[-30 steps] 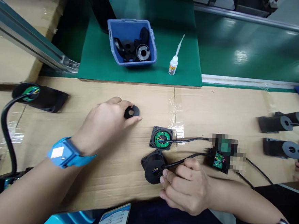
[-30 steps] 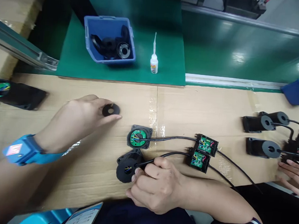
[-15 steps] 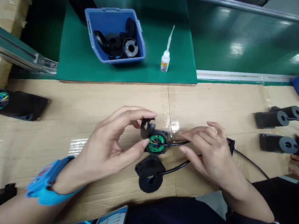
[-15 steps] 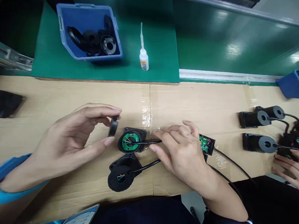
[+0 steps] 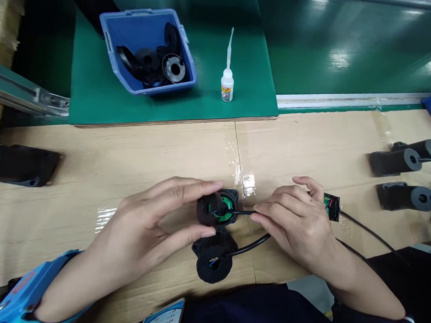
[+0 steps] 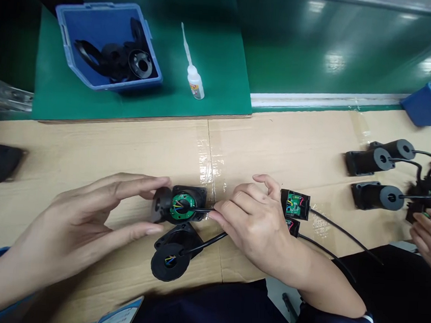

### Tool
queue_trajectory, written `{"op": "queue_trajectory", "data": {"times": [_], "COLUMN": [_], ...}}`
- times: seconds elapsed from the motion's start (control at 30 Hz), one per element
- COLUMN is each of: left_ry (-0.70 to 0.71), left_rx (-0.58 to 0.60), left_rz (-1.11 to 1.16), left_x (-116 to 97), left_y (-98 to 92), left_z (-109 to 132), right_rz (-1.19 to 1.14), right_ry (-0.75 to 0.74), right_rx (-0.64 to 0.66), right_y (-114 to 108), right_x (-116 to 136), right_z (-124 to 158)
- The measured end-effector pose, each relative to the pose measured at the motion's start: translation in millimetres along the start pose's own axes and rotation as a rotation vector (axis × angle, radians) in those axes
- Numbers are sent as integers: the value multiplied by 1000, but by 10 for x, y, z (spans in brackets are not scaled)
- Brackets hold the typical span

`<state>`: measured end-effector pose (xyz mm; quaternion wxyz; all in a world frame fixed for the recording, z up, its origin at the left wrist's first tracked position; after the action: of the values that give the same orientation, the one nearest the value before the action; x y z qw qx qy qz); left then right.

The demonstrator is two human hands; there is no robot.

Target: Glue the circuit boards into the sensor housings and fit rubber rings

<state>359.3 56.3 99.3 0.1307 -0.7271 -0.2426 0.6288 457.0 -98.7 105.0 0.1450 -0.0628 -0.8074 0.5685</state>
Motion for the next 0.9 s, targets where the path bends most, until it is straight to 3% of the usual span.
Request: {"op": "queue_trajectory", "data": {"times": [0.23,0.53,0.67,0.77,0.9], "left_ry": [173,218,231,231,268], "left_rx": [146,116,122,196,246], "left_rz": [-194,-377,-432,-437,-444], "left_x": [-146,-199,-217,-192,-216], "left_y": [179,279,323,375,392], "left_z": [-141,-109,-90,-82,-68], "right_rz": [10,7,40,34,-21], "right_ry": [-6,1,8,-98,-296], "right_rx": [-21,-16,-56,-180,-133], "right_y": [-24,8,-86,-214,-63], "right_x": [8,0,31,216,521], "right_z": [3,-3,7,64,137]}}
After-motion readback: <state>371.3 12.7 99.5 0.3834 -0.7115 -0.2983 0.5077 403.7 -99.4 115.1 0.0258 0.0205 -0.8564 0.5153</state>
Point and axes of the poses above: each hand's wrist, its own z-axis away from the middle knuckle, its own y-axis out of the palm, x = y × z, the point moved 9 cm from there along -z, towards the middle knuckle, and after that the axes turned 9 degrees about z, right-handed, at the moved point
